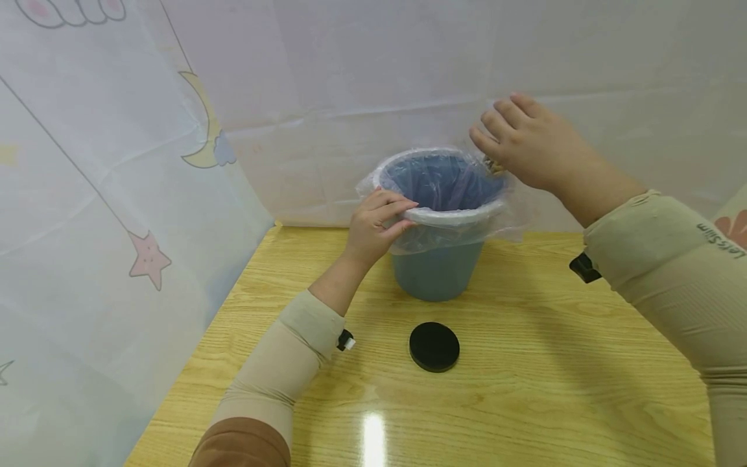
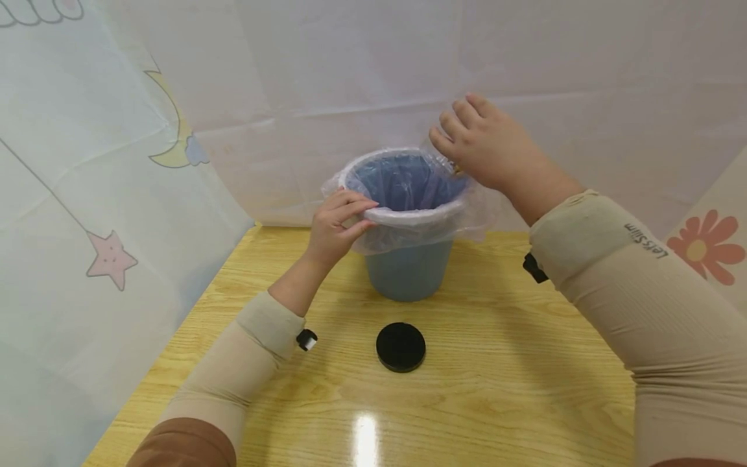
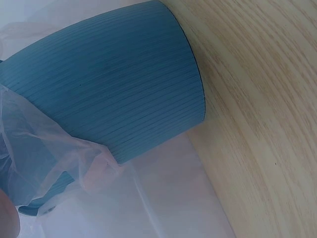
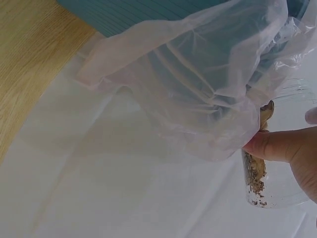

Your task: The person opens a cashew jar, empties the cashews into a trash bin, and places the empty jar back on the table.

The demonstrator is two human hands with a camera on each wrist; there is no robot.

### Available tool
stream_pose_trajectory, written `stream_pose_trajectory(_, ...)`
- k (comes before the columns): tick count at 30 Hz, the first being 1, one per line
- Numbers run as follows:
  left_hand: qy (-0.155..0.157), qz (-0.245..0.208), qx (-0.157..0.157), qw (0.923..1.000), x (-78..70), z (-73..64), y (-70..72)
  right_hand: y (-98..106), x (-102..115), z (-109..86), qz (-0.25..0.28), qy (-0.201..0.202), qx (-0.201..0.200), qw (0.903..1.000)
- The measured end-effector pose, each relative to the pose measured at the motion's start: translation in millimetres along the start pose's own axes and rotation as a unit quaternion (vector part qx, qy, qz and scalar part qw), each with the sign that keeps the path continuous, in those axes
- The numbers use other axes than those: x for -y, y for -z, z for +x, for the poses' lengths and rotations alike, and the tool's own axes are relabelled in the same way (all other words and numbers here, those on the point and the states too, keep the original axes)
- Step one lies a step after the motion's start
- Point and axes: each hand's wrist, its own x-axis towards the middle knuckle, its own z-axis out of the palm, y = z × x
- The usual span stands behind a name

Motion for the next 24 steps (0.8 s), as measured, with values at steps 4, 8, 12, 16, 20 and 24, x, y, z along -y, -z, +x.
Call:
stream_pose_trajectory(4, 0.002, 0.003, 0.002, 1.0, 0.3, -0.3, 0.0, -0.5, 0.5, 0.4, 0.0, 0.002, -0.007, 1.0)
stream_pose_trajectory(8, 0.002, 0.002, 0.003, 1.0, 0.2, -0.1, 0.4, -0.9, 0.4, 1.1, -0.003, 0.005, -0.008, 1.0)
stream_pose_trajectory(12, 0.004, 0.0, 0.003, 1.0, -0.7, 0.5, 1.3, -0.5, 0.6, 1.9, -0.009, 0.008, -0.009, 0.9999)
stream_pose_trajectory(16, 0.005, 0.002, 0.004, 1.0, -0.8, 1.0, 1.6, 0.1, 0.8, 2.2, -0.011, 0.008, -0.004, 0.9999)
stream_pose_trajectory(20, 0.005, 0.004, 0.003, 1.0, 0.2, 0.8, 1.0, -0.6, 0.4, 2.4, -0.02, 0.014, -0.014, 0.9996)
stream_pose_trajectory(24, 0.004, 0.0, 0.002, 1.0, 0.9, 0.6, 0.3, -1.4, 0.3, 2.7, -0.025, 0.019, -0.027, 0.9991)
